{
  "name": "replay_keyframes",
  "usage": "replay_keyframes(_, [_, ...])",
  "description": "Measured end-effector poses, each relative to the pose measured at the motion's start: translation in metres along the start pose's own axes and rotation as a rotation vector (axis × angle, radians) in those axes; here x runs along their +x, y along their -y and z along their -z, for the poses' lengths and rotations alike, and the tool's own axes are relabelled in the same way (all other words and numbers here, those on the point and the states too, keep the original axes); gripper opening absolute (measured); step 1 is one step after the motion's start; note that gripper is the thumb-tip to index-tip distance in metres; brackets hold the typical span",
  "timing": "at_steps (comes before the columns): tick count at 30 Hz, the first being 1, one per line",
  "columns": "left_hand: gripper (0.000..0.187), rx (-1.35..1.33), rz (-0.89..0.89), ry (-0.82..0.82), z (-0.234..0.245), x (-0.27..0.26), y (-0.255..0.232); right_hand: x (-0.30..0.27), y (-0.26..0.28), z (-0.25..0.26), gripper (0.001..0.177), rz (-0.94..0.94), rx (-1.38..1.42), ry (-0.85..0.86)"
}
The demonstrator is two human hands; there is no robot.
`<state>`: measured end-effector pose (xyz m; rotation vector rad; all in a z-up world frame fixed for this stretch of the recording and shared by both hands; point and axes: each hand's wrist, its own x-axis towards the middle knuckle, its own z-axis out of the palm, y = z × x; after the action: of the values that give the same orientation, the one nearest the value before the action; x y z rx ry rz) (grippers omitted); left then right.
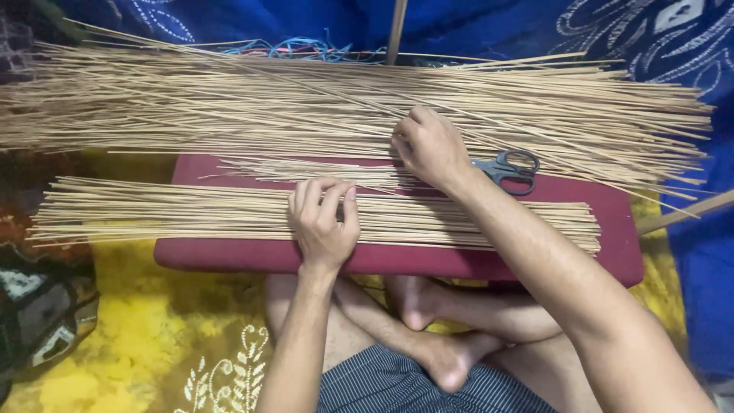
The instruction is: A person sits on the floor and prepares thin wooden sticks by aligning them into bundles and cutting them to length with scissors.
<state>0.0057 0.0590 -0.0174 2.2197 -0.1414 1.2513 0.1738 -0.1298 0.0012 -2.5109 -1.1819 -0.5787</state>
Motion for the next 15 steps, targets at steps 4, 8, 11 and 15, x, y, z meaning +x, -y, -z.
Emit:
replay_keyframes(4, [0.006, -0.016, 0.019, -0.003, 0.0, 0.0, 0.0, 0.003, -0.012, -0.022, 0.01, 0.025, -0.063, 0.002])
replay_keyframes(8, [0.007, -0.036, 0.028, -0.002, 0.0, -0.001, 0.002, 0.001, -0.02, -0.038, 0.013, 0.063, -0.106, -0.026])
replay_keyframes(11, [0.006, -0.038, 0.015, -0.003, -0.001, -0.001, 0.001, 0.003, -0.017, -0.035, 0.012, 0.099, -0.152, -0.05])
replay_keyframes(15, [0.006, -0.025, 0.003, -0.014, -0.002, -0.001, 0.002, 0.003, -0.02, -0.033, 0.013, 0.133, -0.174, -0.074])
